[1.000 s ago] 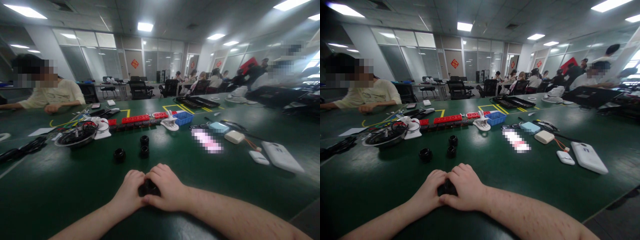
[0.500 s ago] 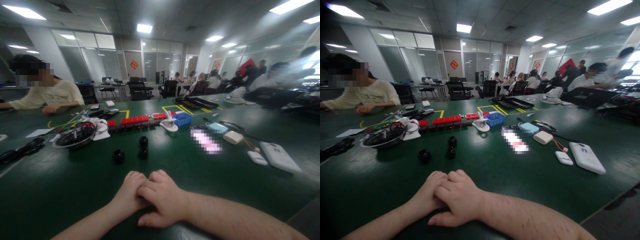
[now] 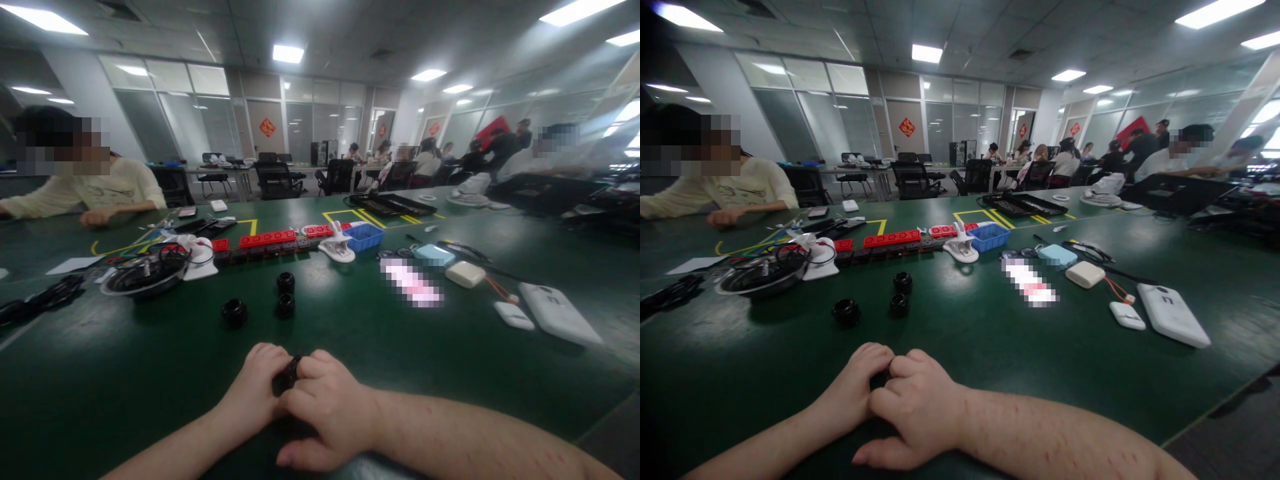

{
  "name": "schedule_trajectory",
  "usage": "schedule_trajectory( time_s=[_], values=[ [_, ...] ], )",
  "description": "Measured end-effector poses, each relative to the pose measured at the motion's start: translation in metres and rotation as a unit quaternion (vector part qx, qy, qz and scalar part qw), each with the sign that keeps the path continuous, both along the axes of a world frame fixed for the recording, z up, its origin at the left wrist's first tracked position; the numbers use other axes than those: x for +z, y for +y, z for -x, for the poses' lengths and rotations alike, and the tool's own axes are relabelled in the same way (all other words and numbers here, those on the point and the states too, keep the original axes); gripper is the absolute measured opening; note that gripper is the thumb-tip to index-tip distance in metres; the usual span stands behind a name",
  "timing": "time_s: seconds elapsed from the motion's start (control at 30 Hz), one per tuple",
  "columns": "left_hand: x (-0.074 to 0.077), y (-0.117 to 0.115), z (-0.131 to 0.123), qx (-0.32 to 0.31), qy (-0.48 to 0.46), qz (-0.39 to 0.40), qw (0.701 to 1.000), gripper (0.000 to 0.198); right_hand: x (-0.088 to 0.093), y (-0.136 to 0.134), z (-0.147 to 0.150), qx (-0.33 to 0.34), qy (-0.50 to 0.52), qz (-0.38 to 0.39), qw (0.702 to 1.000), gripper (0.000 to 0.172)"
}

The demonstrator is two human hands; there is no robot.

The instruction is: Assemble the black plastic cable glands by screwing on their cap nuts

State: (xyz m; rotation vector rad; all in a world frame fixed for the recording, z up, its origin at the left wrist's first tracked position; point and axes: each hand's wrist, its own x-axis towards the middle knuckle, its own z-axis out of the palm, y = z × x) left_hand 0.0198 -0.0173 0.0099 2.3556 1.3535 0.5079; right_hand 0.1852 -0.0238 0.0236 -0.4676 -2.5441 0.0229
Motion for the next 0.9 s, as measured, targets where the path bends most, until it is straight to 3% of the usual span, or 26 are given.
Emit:
schedule_trajectory(
  time_s=[0.3, 0.5, 0.9],
  values=[
    [0.002, 0.002, -0.001, 0.040, 0.000, 0.004, 0.999, 0.013, 0.007, 0.003, -0.004, -0.040, 0.028, 0.029, 0.998, 0.040],
    [0.003, 0.002, 0.000, 0.042, -0.003, 0.005, 0.999, 0.012, 0.010, 0.006, -0.006, -0.090, 0.009, 0.067, 0.994, 0.030],
    [0.000, 0.003, 0.000, 0.025, 0.009, -0.019, 0.999, 0.023, 0.011, 0.015, -0.009, -0.156, -0.009, 0.121, 0.980, 0.033]
  ],
)
